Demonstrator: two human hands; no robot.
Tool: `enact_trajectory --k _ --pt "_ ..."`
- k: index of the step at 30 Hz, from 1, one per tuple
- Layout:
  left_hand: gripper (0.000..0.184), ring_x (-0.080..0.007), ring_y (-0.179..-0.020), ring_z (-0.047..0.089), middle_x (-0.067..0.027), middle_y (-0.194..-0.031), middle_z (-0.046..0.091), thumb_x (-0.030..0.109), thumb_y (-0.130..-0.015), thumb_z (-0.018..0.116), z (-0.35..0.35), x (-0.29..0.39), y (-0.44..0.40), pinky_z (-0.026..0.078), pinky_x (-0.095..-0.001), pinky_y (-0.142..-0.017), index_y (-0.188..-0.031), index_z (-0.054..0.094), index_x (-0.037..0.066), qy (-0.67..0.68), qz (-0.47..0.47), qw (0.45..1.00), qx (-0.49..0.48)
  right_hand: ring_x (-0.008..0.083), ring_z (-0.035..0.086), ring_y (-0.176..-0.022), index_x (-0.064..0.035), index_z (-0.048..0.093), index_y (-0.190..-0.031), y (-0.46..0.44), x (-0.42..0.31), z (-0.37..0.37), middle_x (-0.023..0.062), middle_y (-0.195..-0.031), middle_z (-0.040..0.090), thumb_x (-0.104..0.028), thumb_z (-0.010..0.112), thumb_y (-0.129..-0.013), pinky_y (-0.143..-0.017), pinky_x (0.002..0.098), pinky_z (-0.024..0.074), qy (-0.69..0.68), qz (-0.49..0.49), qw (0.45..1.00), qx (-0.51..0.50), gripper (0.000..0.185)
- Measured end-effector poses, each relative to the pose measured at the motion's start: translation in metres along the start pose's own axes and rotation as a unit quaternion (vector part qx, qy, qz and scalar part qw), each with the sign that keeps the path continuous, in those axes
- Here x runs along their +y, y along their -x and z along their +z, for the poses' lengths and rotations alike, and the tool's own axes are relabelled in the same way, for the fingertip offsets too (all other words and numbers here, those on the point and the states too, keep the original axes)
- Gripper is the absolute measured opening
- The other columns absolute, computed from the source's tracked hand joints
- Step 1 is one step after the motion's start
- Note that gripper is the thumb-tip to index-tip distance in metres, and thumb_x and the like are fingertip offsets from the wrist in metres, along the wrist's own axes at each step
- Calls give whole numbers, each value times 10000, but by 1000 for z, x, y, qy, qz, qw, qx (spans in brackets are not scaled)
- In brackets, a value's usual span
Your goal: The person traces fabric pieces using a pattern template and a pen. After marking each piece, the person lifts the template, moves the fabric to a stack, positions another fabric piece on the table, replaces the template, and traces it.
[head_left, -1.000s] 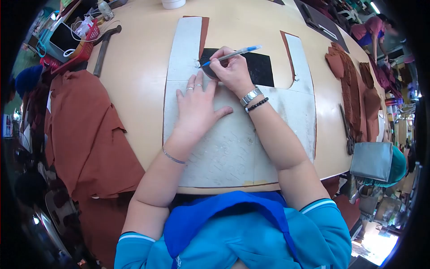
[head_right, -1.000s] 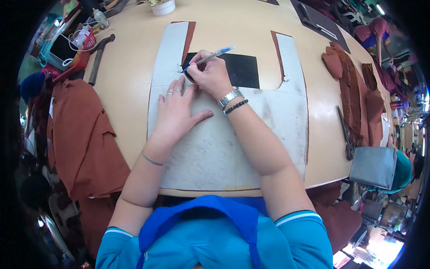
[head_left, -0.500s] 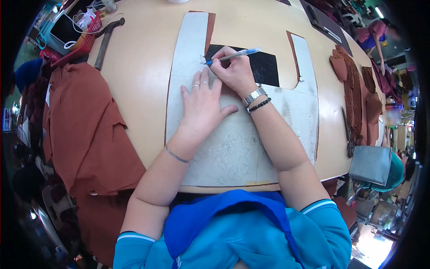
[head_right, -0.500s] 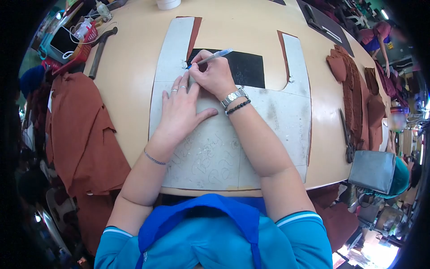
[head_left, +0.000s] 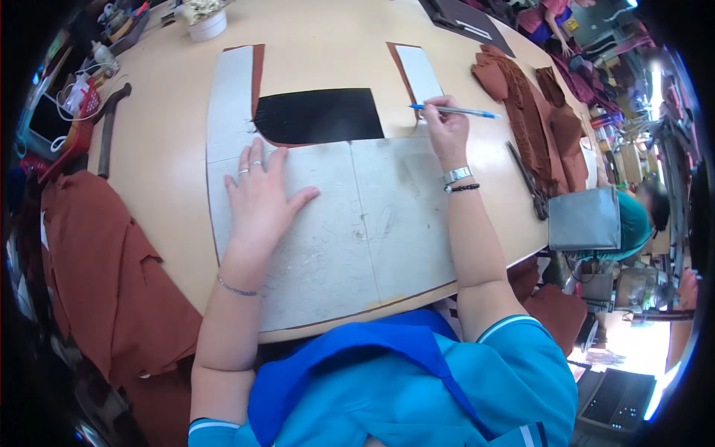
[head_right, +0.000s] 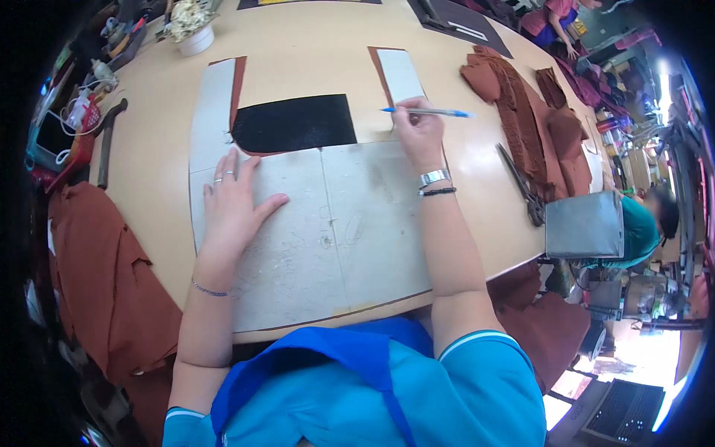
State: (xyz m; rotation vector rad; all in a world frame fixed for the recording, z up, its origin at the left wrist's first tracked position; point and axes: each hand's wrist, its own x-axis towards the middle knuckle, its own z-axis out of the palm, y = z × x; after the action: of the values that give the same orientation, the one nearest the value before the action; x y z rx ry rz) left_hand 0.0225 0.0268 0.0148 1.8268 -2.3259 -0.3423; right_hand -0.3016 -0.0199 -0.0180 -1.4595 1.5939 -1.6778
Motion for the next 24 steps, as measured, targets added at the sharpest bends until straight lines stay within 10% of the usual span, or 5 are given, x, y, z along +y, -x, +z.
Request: enact_trajectory --k 24 --pt "778 -349 -1425 272 -218 -1505 330 557 -777 709 3 -2 2 301 -661 -1043 -1372 472 115 -11 20 999 23 53 574 -685 -16 643 -864 5 19 -34 0 -753 639 -92 636 -855 -618 207 455 147 23 989 -16 77"
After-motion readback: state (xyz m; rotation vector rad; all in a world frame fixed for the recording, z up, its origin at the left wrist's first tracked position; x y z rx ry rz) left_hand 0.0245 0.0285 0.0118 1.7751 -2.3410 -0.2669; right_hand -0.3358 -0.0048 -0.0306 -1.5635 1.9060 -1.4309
